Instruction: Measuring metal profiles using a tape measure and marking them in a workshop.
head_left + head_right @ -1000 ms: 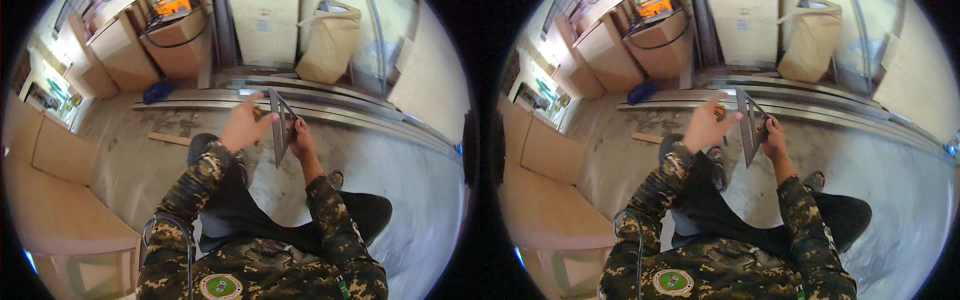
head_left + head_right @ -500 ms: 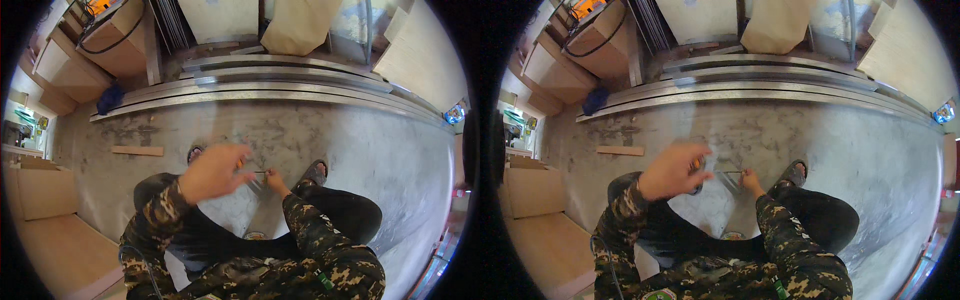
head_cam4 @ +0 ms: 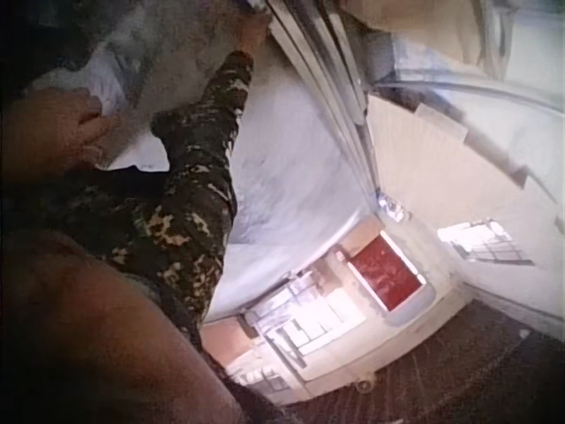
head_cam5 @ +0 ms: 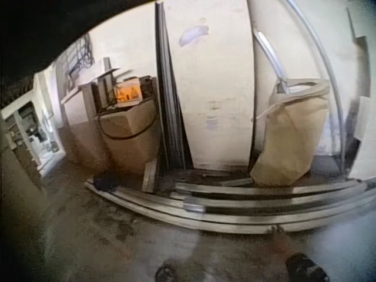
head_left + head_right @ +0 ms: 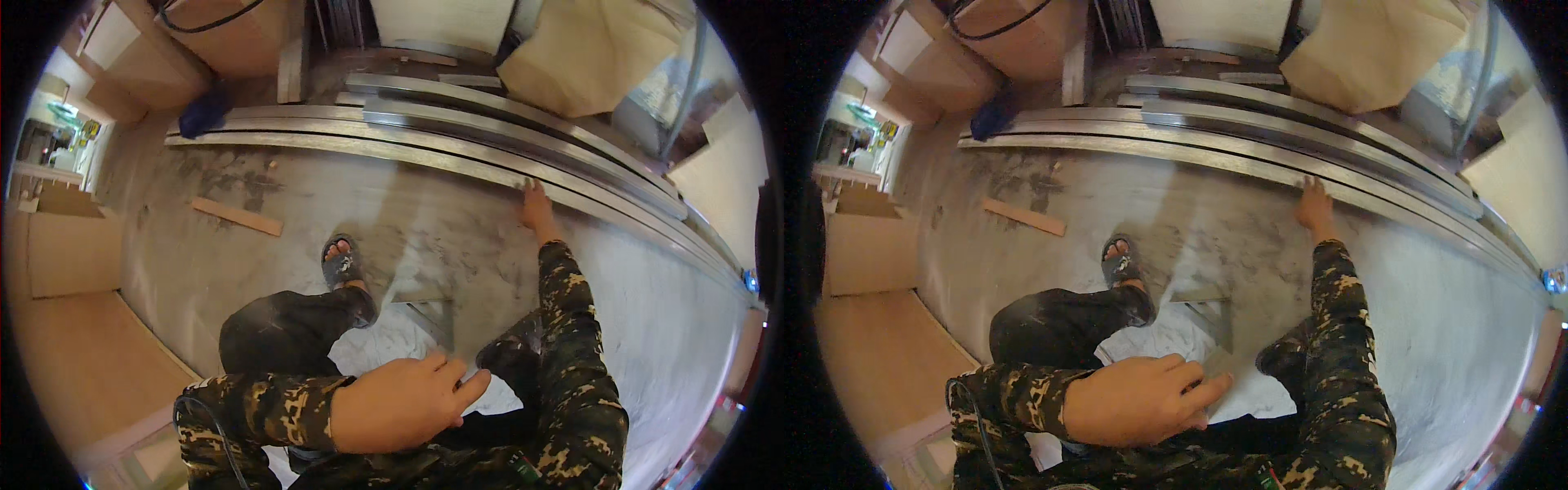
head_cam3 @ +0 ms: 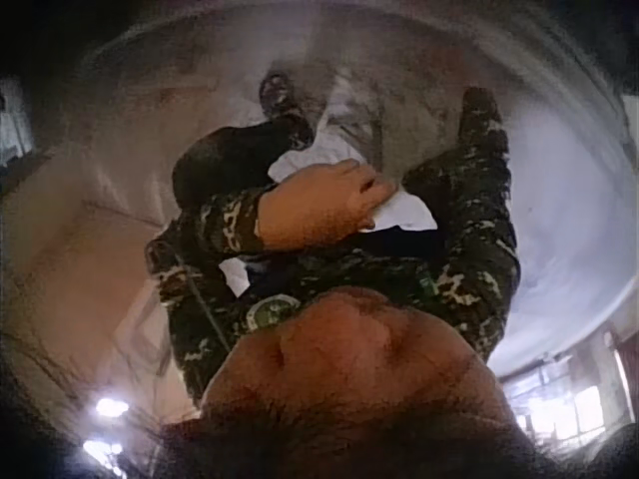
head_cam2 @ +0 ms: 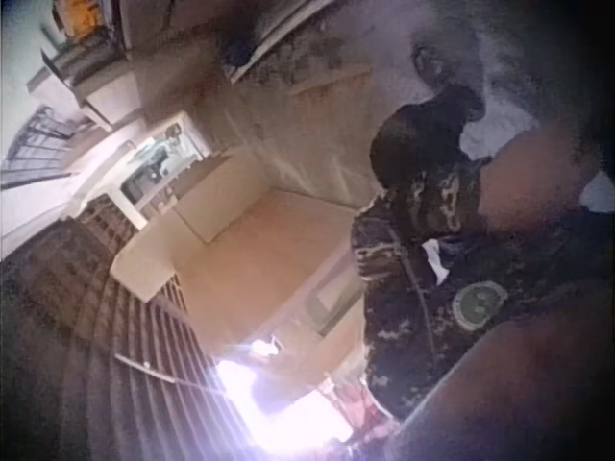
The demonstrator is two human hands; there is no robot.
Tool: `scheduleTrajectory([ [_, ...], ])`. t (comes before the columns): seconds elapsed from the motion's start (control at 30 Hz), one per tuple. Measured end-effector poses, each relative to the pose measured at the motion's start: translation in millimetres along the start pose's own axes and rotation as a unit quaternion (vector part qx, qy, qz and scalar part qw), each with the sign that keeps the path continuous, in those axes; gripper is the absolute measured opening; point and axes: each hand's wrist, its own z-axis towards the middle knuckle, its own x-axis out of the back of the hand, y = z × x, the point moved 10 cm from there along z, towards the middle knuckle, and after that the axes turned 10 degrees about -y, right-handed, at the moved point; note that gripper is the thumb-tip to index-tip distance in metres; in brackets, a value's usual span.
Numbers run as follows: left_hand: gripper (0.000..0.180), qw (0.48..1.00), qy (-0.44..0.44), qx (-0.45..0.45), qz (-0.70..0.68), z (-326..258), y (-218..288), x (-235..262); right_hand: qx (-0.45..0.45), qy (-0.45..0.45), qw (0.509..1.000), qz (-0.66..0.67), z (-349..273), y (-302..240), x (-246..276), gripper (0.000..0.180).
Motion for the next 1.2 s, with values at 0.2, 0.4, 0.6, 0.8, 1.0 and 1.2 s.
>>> scheduleTrajectory([
  [0.2, 0.058, 0.999, 0.001, 0.039, -0.014, 3, -24, 1, -0.063, -0.044, 0.997, -0.025, 8, 27, -17, 0.087],
  [0.4, 0.058, 0.996, -0.015, 0.086, -0.008, 2, -44, -8, -0.073, 0.025, 0.996, -0.042, 12, 28, 9, 0.077],
  [0.6, 0.060, 0.998, 0.009, 0.061, -0.023, -4, -40, -7, -0.002, 0.048, 0.997, -0.058, 6, 9, 27, 0.071],
  [0.8, 0.061, 0.998, 0.013, 0.058, -0.018, -8, -42, -2, 0.096, 0.040, 0.994, -0.028, -13, 38, -2, 0.075],
  [1.0, 0.064, 0.997, 0.030, 0.073, -0.015, -18, -56, 10, 0.010, 0.030, 0.998, -0.060, 8, 143, -42, 0.071],
  [1.2, 0.068, 0.995, 0.009, 0.072, -0.075, -22, -54, 1, -0.011, -0.098, 0.982, -0.162, 0, 137, -63, 0.051],
])
